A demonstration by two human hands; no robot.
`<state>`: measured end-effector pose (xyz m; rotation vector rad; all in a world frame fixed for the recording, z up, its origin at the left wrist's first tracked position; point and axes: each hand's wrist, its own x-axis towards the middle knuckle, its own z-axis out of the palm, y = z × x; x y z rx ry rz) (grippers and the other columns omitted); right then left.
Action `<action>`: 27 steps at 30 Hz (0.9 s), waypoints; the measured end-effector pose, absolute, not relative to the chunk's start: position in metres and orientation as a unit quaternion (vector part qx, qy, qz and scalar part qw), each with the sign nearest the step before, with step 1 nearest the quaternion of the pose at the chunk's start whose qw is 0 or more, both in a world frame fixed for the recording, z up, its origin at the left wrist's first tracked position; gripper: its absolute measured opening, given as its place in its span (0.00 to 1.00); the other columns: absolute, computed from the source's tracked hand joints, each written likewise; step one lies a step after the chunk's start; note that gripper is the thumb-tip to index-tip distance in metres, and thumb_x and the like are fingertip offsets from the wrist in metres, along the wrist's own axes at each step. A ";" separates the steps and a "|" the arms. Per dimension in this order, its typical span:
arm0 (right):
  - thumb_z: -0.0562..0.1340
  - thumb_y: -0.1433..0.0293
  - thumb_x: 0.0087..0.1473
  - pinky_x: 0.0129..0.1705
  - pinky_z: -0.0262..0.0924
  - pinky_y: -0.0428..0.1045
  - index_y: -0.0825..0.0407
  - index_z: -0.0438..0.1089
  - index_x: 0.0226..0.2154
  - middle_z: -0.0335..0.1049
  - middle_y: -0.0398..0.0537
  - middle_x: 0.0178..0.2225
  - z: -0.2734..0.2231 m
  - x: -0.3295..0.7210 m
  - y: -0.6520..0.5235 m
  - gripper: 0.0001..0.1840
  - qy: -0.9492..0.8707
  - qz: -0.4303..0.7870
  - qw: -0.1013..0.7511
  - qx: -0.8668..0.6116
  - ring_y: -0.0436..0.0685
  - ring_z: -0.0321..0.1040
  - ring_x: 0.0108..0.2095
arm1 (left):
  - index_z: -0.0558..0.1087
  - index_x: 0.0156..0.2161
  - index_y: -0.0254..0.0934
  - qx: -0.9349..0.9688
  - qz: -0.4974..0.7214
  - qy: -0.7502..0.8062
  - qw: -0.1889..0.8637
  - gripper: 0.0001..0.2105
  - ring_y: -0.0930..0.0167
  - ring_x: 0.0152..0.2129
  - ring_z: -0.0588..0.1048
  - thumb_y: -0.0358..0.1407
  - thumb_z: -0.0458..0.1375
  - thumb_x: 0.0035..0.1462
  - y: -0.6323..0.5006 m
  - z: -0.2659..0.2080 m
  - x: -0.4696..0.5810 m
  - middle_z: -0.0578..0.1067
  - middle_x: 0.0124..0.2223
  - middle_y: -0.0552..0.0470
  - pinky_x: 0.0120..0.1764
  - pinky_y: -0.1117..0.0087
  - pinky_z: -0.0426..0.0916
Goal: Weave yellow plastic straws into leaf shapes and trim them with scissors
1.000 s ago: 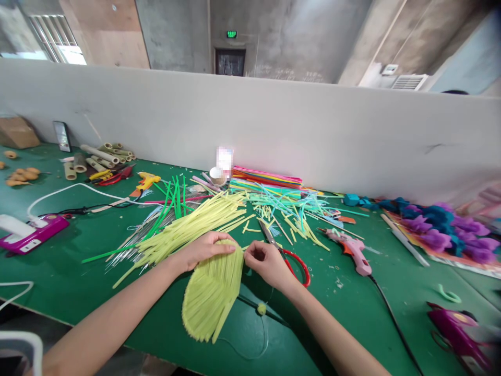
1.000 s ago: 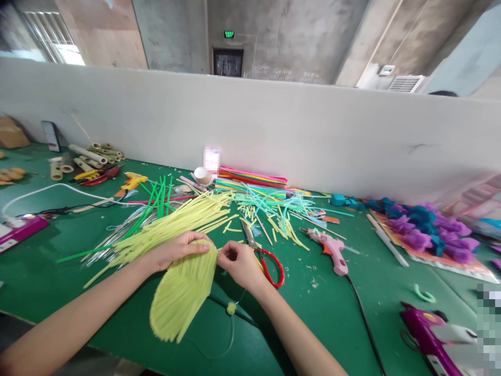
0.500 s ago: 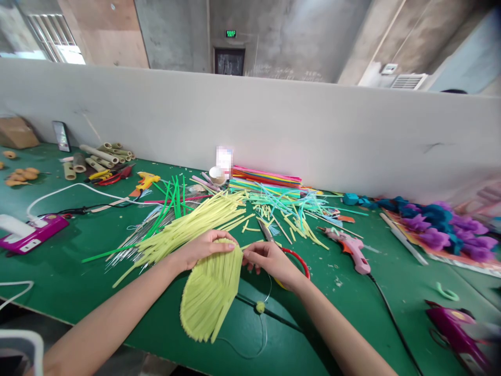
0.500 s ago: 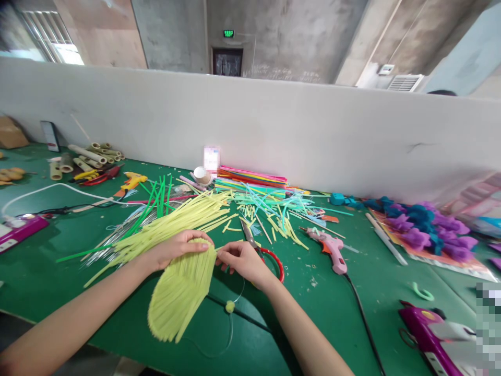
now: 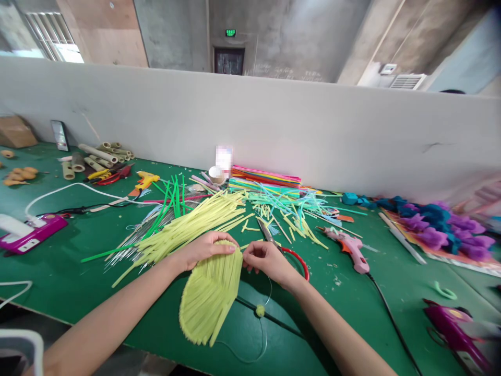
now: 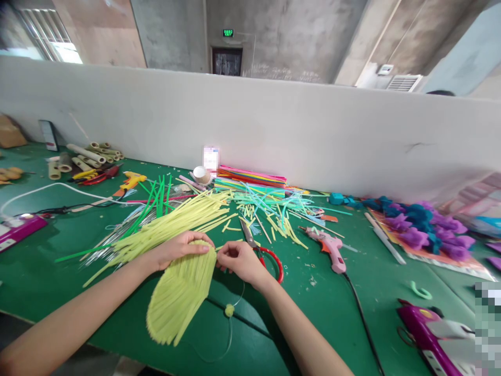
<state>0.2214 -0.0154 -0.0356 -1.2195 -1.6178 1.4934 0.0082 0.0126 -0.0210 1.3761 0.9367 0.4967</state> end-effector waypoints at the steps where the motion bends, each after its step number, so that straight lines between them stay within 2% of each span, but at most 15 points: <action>1: 0.65 0.60 0.48 0.24 0.58 0.44 0.55 0.71 0.27 0.72 0.44 0.23 -0.036 0.221 -0.016 0.13 -0.611 0.562 0.309 -0.463 0.48 0.65 0.22 | 0.75 0.40 0.38 0.604 0.218 0.412 0.646 0.16 0.69 0.30 0.72 0.46 0.63 0.48 0.013 -0.021 0.008 0.75 0.34 0.52 0.30 0.74 0.64; 12: 0.64 0.66 0.47 0.24 0.59 0.44 0.54 0.70 0.25 0.69 0.42 0.21 -0.040 0.218 -0.017 0.07 -0.614 0.545 0.329 -0.466 0.48 0.64 0.21 | 0.75 0.40 0.38 0.603 0.215 0.417 0.645 0.17 0.70 0.28 0.72 0.46 0.63 0.48 0.011 -0.020 0.009 0.74 0.33 0.52 0.28 0.75 0.63; 22: 0.59 0.60 0.54 0.25 0.62 0.45 0.56 0.72 0.28 0.73 0.48 0.26 -0.032 0.222 -0.016 0.16 -0.616 0.579 0.283 -0.453 0.52 0.70 0.28 | 0.74 0.39 0.37 0.587 0.218 0.416 0.660 0.17 0.69 0.29 0.73 0.46 0.63 0.48 0.011 -0.019 0.007 0.74 0.33 0.52 0.29 0.74 0.65; 27: 0.63 0.60 0.51 0.26 0.62 0.45 0.55 0.71 0.28 0.73 0.46 0.25 -0.035 0.222 -0.016 0.14 -0.639 0.573 0.251 -0.447 0.50 0.68 0.25 | 0.74 0.39 0.37 0.586 0.224 0.416 0.658 0.16 0.70 0.28 0.72 0.45 0.63 0.49 0.011 -0.019 0.007 0.74 0.32 0.53 0.28 0.74 0.65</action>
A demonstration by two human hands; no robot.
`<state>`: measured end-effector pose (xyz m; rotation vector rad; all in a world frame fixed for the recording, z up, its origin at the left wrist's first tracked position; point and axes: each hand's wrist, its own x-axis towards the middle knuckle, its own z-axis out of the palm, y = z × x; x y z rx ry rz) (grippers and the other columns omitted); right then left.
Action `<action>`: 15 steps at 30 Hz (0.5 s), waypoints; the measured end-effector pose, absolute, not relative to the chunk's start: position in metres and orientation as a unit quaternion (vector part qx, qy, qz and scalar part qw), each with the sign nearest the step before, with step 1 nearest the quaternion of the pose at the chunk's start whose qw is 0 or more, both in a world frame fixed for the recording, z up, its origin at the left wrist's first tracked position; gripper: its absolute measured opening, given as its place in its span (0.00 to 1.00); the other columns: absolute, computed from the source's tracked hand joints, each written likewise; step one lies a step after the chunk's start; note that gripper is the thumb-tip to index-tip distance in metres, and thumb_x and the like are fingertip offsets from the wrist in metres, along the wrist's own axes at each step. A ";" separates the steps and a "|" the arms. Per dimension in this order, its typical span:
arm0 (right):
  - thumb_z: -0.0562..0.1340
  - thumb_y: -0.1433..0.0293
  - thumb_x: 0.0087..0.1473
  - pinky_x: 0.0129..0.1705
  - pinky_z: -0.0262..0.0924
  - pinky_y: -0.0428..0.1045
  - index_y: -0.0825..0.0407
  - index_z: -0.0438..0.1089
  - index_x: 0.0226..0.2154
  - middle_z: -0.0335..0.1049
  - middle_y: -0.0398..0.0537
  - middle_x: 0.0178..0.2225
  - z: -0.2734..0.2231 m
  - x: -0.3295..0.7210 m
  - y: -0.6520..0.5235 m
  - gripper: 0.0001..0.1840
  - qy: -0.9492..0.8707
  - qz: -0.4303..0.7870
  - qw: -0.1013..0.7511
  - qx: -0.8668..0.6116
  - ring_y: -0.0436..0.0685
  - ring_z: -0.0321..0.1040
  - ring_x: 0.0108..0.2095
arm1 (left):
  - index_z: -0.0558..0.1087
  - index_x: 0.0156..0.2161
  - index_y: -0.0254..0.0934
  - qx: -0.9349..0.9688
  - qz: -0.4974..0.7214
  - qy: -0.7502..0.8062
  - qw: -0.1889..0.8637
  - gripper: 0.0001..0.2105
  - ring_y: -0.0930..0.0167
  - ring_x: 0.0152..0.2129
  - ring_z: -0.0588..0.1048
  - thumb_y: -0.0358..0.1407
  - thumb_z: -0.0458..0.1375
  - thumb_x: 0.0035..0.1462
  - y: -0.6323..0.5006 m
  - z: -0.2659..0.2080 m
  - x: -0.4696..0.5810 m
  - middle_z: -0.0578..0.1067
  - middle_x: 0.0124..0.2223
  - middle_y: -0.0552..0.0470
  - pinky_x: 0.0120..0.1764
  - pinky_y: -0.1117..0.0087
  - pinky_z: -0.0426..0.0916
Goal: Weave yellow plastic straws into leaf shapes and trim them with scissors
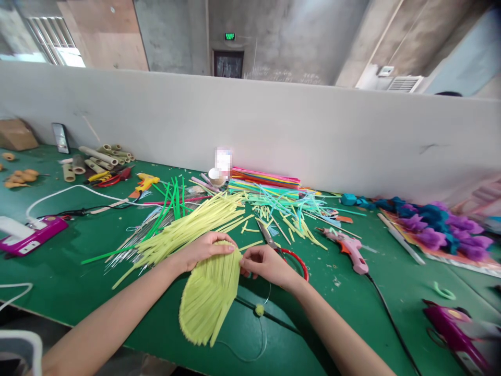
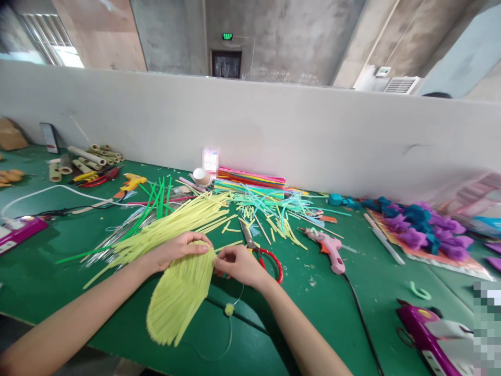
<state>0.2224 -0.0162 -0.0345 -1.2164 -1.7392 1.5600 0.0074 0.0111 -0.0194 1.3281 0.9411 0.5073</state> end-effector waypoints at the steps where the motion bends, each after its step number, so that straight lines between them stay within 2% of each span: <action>1: 0.63 0.60 0.50 0.27 0.61 0.45 0.55 0.71 0.27 0.73 0.45 0.25 -0.036 0.222 -0.016 0.14 -0.646 0.572 0.244 -0.443 0.50 0.67 0.25 | 0.74 0.39 0.37 0.587 0.225 0.416 0.656 0.16 0.70 0.28 0.72 0.45 0.63 0.49 0.011 -0.020 0.007 0.74 0.32 0.53 0.28 0.74 0.65; 15: 0.63 0.60 0.52 0.26 0.52 0.44 0.55 0.67 0.24 0.65 0.41 0.22 -0.041 0.221 -0.018 0.15 -0.688 0.553 0.235 -0.407 0.48 0.59 0.23 | 0.74 0.40 0.37 0.591 0.223 0.414 0.655 0.16 0.70 0.27 0.72 0.45 0.63 0.49 0.012 -0.022 0.007 0.73 0.31 0.53 0.28 0.74 0.65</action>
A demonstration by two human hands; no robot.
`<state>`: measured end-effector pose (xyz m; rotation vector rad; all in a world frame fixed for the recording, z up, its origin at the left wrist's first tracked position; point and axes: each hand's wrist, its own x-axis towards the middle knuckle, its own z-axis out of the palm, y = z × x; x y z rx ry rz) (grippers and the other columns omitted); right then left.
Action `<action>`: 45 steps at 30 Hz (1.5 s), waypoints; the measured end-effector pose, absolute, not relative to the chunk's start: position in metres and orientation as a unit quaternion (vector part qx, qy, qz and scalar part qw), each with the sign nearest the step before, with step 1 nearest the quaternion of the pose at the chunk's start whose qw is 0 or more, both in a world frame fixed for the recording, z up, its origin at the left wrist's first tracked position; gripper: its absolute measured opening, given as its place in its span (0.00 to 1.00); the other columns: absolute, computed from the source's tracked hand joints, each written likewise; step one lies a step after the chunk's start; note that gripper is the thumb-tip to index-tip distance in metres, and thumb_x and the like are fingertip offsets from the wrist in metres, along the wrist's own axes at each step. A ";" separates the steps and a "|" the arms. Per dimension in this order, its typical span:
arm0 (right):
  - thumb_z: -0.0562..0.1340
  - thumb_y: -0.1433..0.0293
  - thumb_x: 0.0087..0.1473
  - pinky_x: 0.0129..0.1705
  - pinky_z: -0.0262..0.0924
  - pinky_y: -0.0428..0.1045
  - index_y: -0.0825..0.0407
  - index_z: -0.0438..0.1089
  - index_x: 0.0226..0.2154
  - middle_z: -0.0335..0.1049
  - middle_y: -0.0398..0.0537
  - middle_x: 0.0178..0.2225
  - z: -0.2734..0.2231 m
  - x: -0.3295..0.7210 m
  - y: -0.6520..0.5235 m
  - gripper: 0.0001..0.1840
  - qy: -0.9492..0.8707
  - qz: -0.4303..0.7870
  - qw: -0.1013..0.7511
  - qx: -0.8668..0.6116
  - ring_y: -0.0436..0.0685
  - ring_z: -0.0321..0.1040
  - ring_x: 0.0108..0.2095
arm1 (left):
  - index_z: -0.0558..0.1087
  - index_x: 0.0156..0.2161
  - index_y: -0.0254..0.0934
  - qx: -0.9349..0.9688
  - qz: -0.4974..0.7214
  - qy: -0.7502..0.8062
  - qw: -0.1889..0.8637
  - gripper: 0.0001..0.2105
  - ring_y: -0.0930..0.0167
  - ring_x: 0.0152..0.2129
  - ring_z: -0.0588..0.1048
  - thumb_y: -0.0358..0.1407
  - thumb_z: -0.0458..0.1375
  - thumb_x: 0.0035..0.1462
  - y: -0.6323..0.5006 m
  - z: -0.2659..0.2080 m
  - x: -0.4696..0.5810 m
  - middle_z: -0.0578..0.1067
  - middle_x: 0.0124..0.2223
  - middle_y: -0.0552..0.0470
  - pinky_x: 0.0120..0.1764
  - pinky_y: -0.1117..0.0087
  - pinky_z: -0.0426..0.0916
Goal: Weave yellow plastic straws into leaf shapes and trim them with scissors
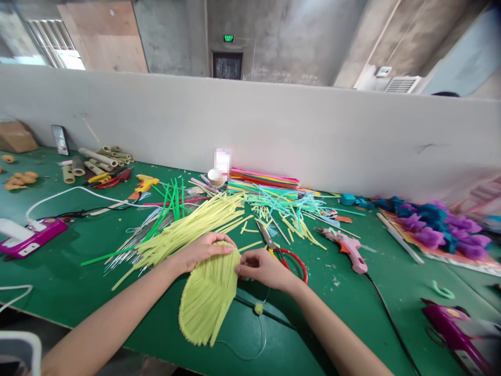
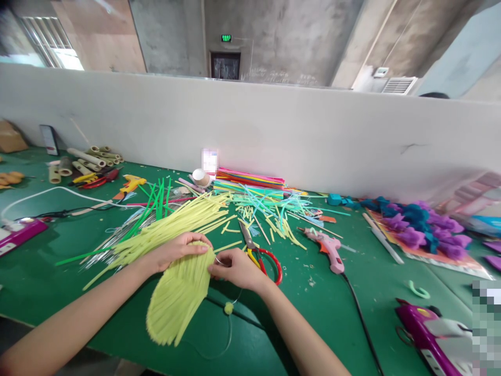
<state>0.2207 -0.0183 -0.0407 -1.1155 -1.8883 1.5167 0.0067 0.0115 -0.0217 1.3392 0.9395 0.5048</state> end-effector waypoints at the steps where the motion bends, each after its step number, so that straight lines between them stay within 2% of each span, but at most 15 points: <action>1: 0.63 0.60 0.51 0.26 0.51 0.44 0.55 0.66 0.23 0.64 0.40 0.22 -0.040 0.221 -0.018 0.16 -0.689 0.554 0.235 -0.406 0.48 0.58 0.23 | 0.74 0.40 0.37 0.589 0.222 0.413 0.657 0.16 0.70 0.27 0.72 0.45 0.63 0.49 0.011 -0.021 0.007 0.74 0.32 0.53 0.28 0.73 0.65; 7: 0.64 0.57 0.50 0.25 0.47 0.44 0.54 0.64 0.23 0.57 0.37 0.21 -0.040 0.220 -0.019 0.18 -0.696 0.547 0.229 -0.405 0.46 0.52 0.23 | 0.72 0.44 0.39 0.607 0.211 0.392 0.658 0.19 0.68 0.31 0.74 0.44 0.64 0.47 0.010 -0.018 0.007 0.75 0.37 0.52 0.32 0.71 0.68; 9: 0.64 0.58 0.49 0.24 0.45 0.44 0.54 0.62 0.22 0.55 0.36 0.21 -0.040 0.220 -0.019 0.18 -0.704 0.533 0.227 -0.412 0.46 0.51 0.23 | 0.73 0.45 0.40 0.648 0.218 0.385 0.621 0.20 0.66 0.37 0.74 0.44 0.65 0.46 0.011 -0.018 0.008 0.75 0.42 0.51 0.38 0.69 0.68; 12: 0.64 0.58 0.49 0.24 0.43 0.44 0.53 0.61 0.21 0.53 0.35 0.20 -0.039 0.220 -0.019 0.19 -0.717 0.507 0.223 -0.424 0.46 0.49 0.22 | 0.73 0.46 0.41 0.716 0.239 0.373 0.540 0.21 0.63 0.48 0.69 0.42 0.66 0.46 0.011 -0.020 0.008 0.73 0.49 0.51 0.49 0.67 0.63; 14: 0.64 0.58 0.49 0.24 0.43 0.44 0.53 0.60 0.21 0.52 0.35 0.20 -0.038 0.220 -0.019 0.19 -0.722 0.500 0.221 -0.425 0.46 0.48 0.22 | 0.72 0.48 0.42 0.736 0.243 0.370 0.513 0.22 0.62 0.50 0.68 0.42 0.66 0.46 0.012 -0.021 0.009 0.72 0.50 0.51 0.52 0.65 0.61; 19: 0.63 0.60 0.49 0.24 0.42 0.44 0.52 0.58 0.20 0.50 0.35 0.20 -0.038 0.220 -0.020 0.18 -0.719 0.506 0.221 -0.421 0.46 0.47 0.22 | 0.71 0.50 0.42 0.752 0.240 0.365 0.493 0.23 0.62 0.48 0.69 0.42 0.65 0.47 0.013 -0.025 0.009 0.72 0.50 0.50 0.51 0.64 0.62; 31: 0.62 0.61 0.48 0.22 0.44 0.44 0.53 0.63 0.20 0.57 0.37 0.18 -0.042 0.212 -0.019 0.15 -0.682 0.520 0.236 -0.457 0.46 0.49 0.20 | 0.71 0.50 0.40 0.737 0.246 0.373 0.507 0.24 0.61 0.47 0.70 0.42 0.65 0.47 0.013 -0.024 0.011 0.73 0.49 0.49 0.48 0.65 0.65; 36: 0.62 0.62 0.48 0.22 0.44 0.44 0.54 0.64 0.20 0.58 0.37 0.18 -0.041 0.213 -0.018 0.14 -0.689 0.511 0.234 -0.458 0.46 0.50 0.21 | 0.72 0.49 0.40 0.745 0.244 0.368 0.499 0.23 0.61 0.48 0.70 0.40 0.65 0.47 0.014 -0.024 0.011 0.73 0.50 0.49 0.50 0.64 0.63; 41: 0.62 0.59 0.49 0.23 0.45 0.44 0.54 0.63 0.19 0.59 0.37 0.18 -0.040 0.214 -0.019 0.17 -0.694 0.505 0.234 -0.456 0.46 0.52 0.20 | 0.73 0.49 0.41 0.749 0.246 0.363 0.497 0.22 0.61 0.50 0.68 0.42 0.65 0.47 0.013 -0.021 0.010 0.72 0.51 0.49 0.54 0.64 0.59; 45: 0.62 0.56 0.50 0.24 0.47 0.44 0.53 0.64 0.20 0.61 0.38 0.19 -0.043 0.214 -0.019 0.19 -0.692 0.511 0.235 -0.453 0.47 0.55 0.21 | 0.72 0.49 0.40 0.730 0.246 0.373 0.518 0.20 0.62 0.50 0.69 0.42 0.61 0.51 0.010 -0.019 0.010 0.72 0.51 0.49 0.52 0.66 0.61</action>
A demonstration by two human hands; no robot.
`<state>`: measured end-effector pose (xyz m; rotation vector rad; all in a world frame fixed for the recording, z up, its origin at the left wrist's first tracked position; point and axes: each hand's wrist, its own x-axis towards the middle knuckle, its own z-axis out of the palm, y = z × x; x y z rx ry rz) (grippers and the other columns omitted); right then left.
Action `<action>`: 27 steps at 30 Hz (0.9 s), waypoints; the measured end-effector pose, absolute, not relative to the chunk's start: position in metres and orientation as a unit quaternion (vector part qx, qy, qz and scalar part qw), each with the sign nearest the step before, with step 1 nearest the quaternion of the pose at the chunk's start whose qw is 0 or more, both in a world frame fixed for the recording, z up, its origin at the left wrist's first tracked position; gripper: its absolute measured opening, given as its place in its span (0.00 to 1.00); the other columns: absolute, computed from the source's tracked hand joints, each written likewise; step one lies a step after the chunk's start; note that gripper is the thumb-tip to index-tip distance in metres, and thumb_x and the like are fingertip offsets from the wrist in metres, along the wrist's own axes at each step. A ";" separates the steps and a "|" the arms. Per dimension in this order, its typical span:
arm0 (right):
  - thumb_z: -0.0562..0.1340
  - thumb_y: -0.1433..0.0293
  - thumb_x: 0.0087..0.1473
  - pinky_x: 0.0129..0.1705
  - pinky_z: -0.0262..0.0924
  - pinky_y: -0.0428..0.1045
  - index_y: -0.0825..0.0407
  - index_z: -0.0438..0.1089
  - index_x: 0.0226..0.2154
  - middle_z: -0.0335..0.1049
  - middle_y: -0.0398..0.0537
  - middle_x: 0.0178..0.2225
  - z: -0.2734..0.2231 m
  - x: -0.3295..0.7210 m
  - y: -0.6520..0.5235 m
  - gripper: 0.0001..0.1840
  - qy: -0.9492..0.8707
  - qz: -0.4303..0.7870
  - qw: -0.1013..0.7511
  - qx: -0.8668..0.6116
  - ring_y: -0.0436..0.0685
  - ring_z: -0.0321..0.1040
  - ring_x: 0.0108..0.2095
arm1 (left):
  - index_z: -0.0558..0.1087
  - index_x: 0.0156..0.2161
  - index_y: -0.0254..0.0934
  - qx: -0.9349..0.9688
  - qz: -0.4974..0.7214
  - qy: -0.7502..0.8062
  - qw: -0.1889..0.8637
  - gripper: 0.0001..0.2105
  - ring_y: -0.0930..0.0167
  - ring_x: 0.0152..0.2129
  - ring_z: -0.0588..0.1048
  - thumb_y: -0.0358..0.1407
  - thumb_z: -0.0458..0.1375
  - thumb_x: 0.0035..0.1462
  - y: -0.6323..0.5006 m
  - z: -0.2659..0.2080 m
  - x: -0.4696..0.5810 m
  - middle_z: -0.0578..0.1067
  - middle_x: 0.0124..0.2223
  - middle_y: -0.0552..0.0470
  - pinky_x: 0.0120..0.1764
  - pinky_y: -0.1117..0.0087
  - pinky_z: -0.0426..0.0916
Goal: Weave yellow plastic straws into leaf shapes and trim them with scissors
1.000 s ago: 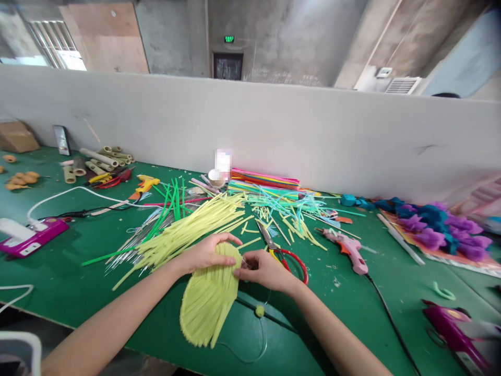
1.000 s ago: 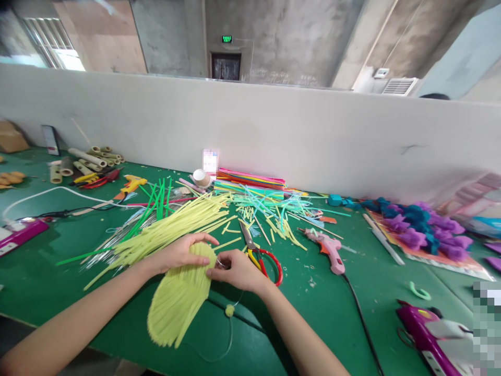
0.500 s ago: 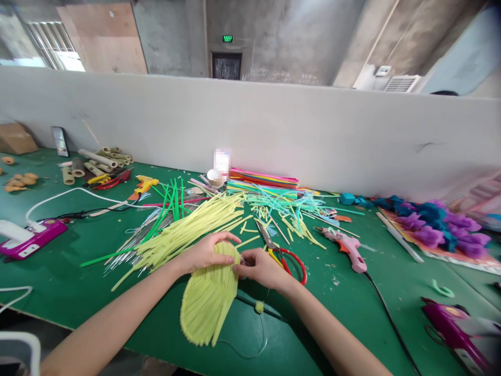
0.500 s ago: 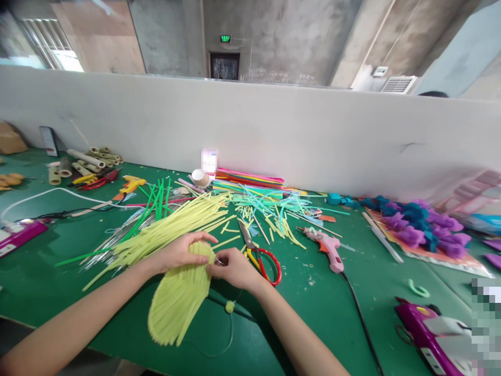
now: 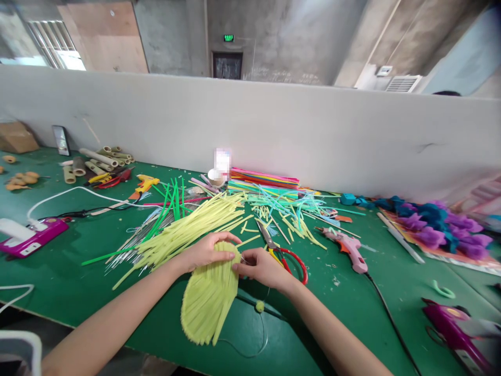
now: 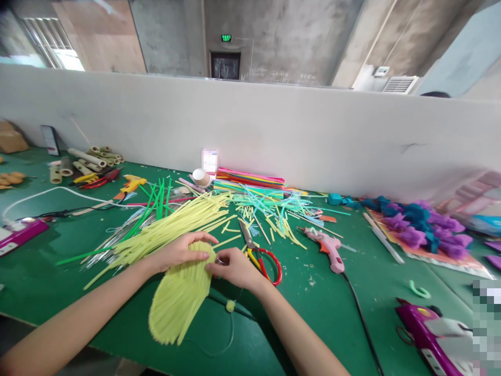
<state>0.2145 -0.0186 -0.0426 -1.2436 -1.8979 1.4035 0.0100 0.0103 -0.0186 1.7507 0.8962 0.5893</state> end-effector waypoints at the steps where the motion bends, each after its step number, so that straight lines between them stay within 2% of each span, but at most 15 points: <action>1: 0.63 0.56 0.50 0.24 0.48 0.44 0.53 0.64 0.20 0.61 0.38 0.19 -0.043 0.215 -0.018 0.19 -0.690 0.512 0.235 -0.455 0.47 0.55 0.21 | 0.71 0.49 0.40 0.722 0.244 0.376 0.527 0.19 0.62 0.49 0.69 0.43 0.60 0.53 0.010 -0.018 0.010 0.72 0.51 0.49 0.51 0.66 0.62; 5: 0.64 0.56 0.48 0.24 0.49 0.44 0.53 0.65 0.20 0.62 0.38 0.19 -0.044 0.214 -0.018 0.19 -0.683 0.515 0.236 -0.461 0.47 0.56 0.22 | 0.70 0.50 0.40 0.707 0.231 0.389 0.543 0.17 0.63 0.46 0.71 0.41 0.56 0.55 0.009 -0.018 0.010 0.73 0.50 0.50 0.48 0.66 0.64; 8: 0.64 0.57 0.48 0.24 0.47 0.44 0.54 0.65 0.20 0.61 0.38 0.19 -0.043 0.213 -0.017 0.18 -0.679 0.521 0.239 -0.459 0.47 0.55 0.21 | 0.72 0.49 0.41 0.723 0.223 0.387 0.527 0.17 0.62 0.48 0.70 0.38 0.58 0.53 0.010 -0.020 0.009 0.73 0.50 0.51 0.51 0.65 0.62; 16: 0.64 0.60 0.47 0.22 0.39 0.44 0.53 0.58 0.17 0.49 0.34 0.17 -0.038 0.211 -0.019 0.19 -0.677 0.522 0.243 -0.458 0.45 0.44 0.20 | 0.73 0.49 0.41 0.743 0.223 0.367 0.513 0.20 0.61 0.53 0.65 0.38 0.61 0.47 0.013 -0.022 0.010 0.72 0.53 0.50 0.57 0.63 0.55; 27: 0.65 0.62 0.45 0.23 0.43 0.44 0.53 0.61 0.18 0.54 0.35 0.18 -0.038 0.211 -0.019 0.16 -0.659 0.554 0.249 -0.444 0.45 0.49 0.20 | 0.72 0.47 0.40 0.719 0.216 0.374 0.545 0.19 0.61 0.52 0.65 0.35 0.60 0.47 0.011 -0.017 0.009 0.71 0.51 0.50 0.55 0.63 0.57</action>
